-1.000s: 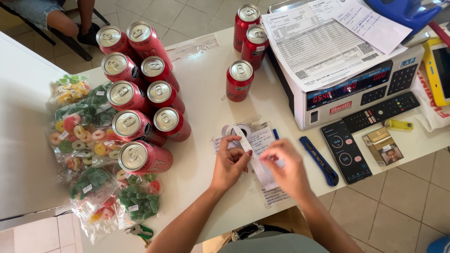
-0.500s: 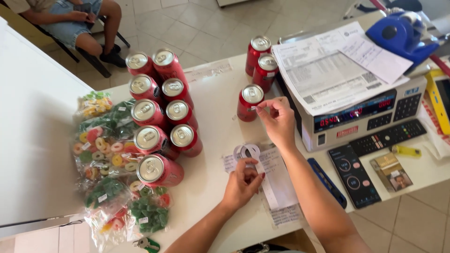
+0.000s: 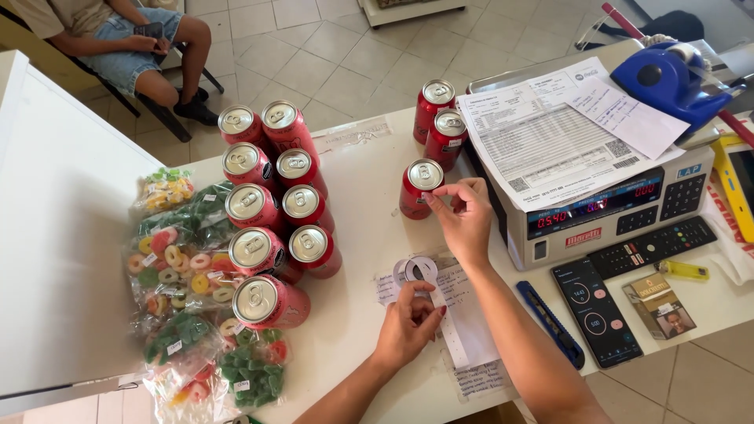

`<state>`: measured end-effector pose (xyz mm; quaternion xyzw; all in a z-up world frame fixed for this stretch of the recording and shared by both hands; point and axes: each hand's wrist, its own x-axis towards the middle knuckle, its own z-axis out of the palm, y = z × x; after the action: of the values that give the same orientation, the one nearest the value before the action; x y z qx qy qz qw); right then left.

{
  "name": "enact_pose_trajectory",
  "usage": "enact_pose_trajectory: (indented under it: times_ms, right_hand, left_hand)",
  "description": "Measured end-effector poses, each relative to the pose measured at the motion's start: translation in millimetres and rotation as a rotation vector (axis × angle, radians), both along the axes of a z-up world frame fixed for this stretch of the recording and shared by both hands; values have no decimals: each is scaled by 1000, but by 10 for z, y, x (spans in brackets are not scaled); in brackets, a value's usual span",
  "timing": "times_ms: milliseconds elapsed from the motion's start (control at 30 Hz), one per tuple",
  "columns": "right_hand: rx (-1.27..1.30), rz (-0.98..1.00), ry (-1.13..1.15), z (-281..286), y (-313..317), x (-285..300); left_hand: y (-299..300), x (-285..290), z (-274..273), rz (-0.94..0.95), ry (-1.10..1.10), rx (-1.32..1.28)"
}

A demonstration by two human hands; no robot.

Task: Labeling soda cans with price stickers and recording information on a list at a checkout counter.

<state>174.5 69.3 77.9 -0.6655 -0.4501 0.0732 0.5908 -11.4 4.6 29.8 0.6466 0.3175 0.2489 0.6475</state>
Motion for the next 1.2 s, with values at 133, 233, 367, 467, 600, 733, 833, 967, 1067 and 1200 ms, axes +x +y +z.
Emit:
enact_pose_trajectory:
  times_ms: [133, 233, 367, 467, 600, 733, 833, 967, 1067, 1200]
  right_hand:
    - [-11, -21, 33, 26, -2, -9]
    - [-103, -8, 92, 93, 10, 18]
    - [-203, 195, 218, 331, 80, 53]
    - [-277, 294, 366, 343, 170, 152]
    - [-265, 298, 535, 299, 211, 190]
    - [-228, 337, 646, 214, 235, 238]
    - [-190, 363, 665, 105, 244, 257]
    - [-143, 392, 717, -49, 269, 311]
    - [-120, 427, 709, -121, 259, 350]
    - [-127, 434, 709, -128, 246, 374]
  left_hand:
    - [-4, 2, -14, -12, 12, 5]
    - [-4, 2, -36, -10, 1, 20]
    - [-5, 6, -33, -9, 19, 18]
    - [0, 6, -26, -13, 5, 18]
    - [-3, 1, -17, -9, 23, 43]
    - [5, 9, -31, -12, 5, 43]
    - [-7, 5, -40, -9, 5, 51]
    - [-14, 8, -53, -4, -11, 68]
    - [-17, 5, -34, -13, 11, 53]
    - [-16, 7, -52, -15, -6, 72]
